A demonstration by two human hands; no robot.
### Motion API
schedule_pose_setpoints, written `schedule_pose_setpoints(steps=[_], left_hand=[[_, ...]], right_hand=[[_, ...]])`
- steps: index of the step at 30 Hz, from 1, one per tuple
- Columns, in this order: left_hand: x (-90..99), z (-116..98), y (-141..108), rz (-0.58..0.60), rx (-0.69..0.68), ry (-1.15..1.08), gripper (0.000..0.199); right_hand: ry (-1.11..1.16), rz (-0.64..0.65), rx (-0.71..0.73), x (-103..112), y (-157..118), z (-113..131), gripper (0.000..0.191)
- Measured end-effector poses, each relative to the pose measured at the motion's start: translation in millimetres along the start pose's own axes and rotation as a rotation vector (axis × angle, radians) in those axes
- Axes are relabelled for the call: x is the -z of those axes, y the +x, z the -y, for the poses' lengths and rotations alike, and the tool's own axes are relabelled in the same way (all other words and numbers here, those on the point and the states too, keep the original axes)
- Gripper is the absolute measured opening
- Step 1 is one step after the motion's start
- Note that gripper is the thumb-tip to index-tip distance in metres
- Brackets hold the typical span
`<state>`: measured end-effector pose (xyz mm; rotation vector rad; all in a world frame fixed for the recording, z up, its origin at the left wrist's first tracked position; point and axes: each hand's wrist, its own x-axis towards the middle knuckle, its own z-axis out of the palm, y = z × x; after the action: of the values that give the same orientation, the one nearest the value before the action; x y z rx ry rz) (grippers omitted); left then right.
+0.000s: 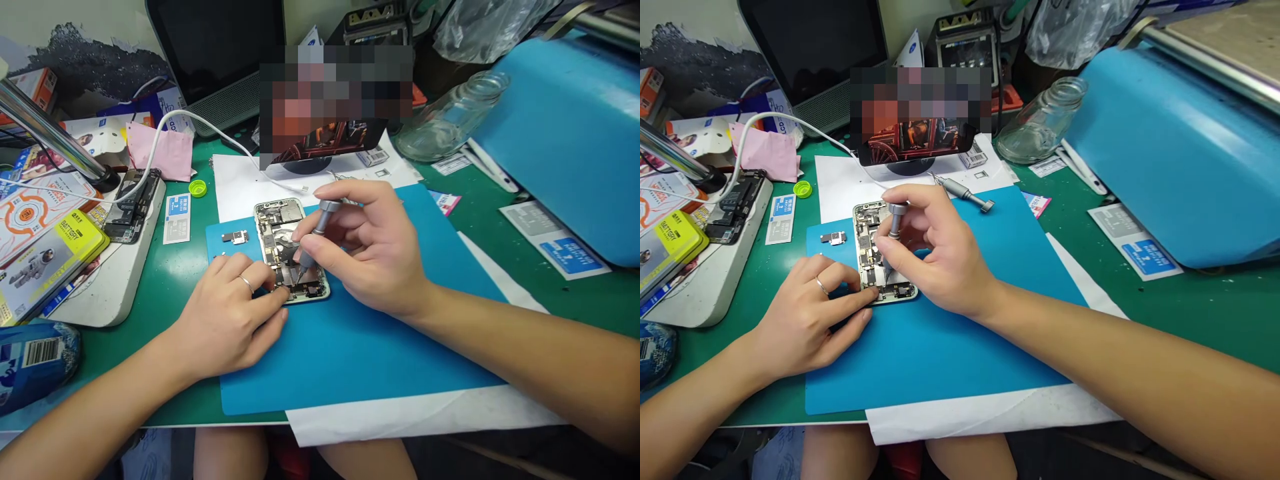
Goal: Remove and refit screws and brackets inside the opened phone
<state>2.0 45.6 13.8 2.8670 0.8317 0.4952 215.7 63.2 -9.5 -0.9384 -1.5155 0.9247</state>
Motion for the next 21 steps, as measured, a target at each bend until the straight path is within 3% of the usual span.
schedule_pose_setpoints(steps=[8,13,17,21], left_hand=[[0.4,2.1,-3.3,0.048,-0.008,0.012,0.031],[3.3,-1.5,-4.3,0.103,-0.040,0.039,0.038],[5.5,-2.4,-5.0,0.105,-0.055,0.046,0.036],[5.1,-0.6,-6.0,0.083,-0.058,0.024,0.035]], right_hand=[[-0.084,-0.045,0.058,0.9,-2.2,-1.9,0.037],[-0.220,0.001,0.036,11.3,2.8,10.0,0.023],[-0.654,0.094,0.039,27.9,16.8,11.6,0.024],[-1.099,0.234,-0.100,35.9,26.3,3.4,0.029]])
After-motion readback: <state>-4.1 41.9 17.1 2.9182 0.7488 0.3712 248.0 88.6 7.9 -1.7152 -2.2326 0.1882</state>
